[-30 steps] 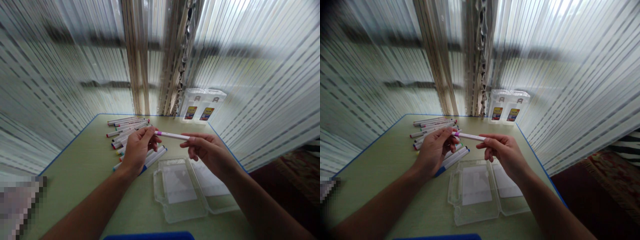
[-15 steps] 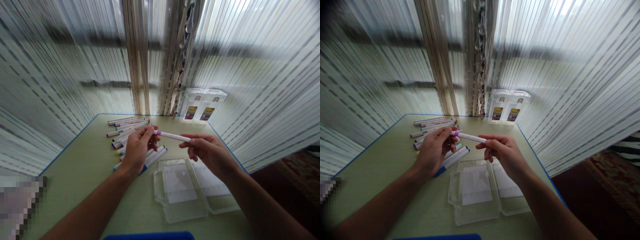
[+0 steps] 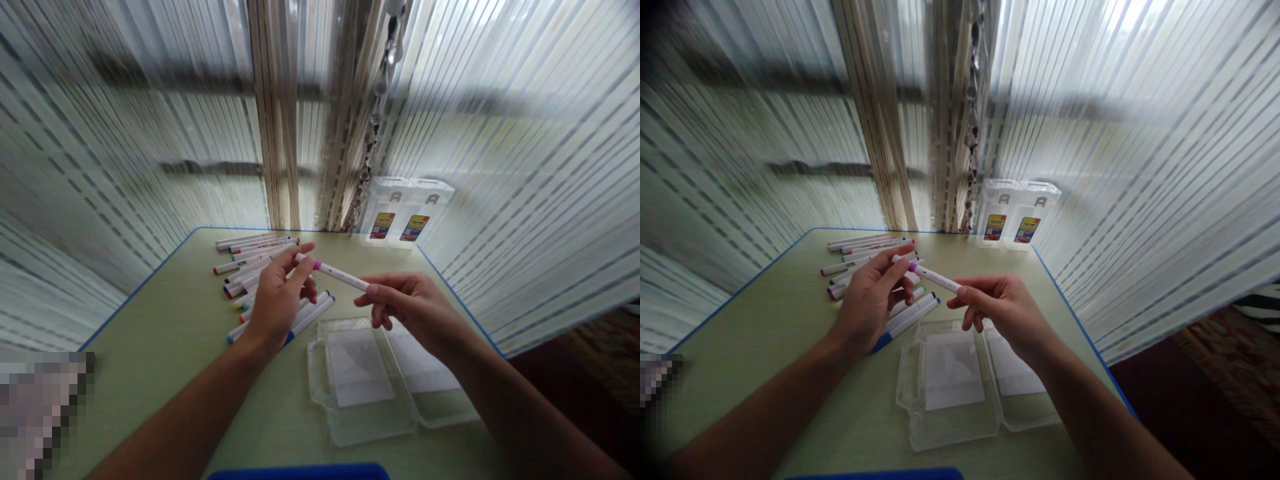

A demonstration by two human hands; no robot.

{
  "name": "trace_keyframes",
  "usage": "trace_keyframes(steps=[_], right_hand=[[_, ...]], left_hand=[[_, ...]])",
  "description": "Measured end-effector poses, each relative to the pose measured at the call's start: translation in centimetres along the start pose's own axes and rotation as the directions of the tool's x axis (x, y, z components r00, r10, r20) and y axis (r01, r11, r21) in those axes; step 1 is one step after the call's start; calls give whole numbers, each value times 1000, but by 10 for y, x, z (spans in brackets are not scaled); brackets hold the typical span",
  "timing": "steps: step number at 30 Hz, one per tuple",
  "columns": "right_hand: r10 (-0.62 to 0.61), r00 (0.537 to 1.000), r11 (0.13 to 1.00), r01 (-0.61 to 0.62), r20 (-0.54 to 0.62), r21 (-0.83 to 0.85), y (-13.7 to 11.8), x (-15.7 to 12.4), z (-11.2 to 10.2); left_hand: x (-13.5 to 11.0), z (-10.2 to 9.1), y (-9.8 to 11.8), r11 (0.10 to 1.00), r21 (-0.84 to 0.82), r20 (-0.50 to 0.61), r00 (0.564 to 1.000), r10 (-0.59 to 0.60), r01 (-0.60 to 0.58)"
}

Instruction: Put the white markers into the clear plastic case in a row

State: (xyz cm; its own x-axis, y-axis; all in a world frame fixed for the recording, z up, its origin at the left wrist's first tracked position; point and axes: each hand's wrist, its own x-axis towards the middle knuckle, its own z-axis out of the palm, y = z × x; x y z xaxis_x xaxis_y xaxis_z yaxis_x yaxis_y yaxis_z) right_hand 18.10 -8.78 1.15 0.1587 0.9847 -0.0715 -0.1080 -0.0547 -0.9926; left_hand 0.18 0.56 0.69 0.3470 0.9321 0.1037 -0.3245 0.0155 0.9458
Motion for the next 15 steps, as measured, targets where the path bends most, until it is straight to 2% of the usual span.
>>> trace_keyframes(steps=[7, 15], right_hand=[[63, 992, 990, -47, 114, -133, -1, -1, 5], [127, 970, 983, -96, 209, -154, 4, -1, 6]], left_hand=[[1, 0, -2, 999, -36, -3, 1000, 23, -23], [1, -1, -2, 998, 23, 36, 997, 61, -62]])
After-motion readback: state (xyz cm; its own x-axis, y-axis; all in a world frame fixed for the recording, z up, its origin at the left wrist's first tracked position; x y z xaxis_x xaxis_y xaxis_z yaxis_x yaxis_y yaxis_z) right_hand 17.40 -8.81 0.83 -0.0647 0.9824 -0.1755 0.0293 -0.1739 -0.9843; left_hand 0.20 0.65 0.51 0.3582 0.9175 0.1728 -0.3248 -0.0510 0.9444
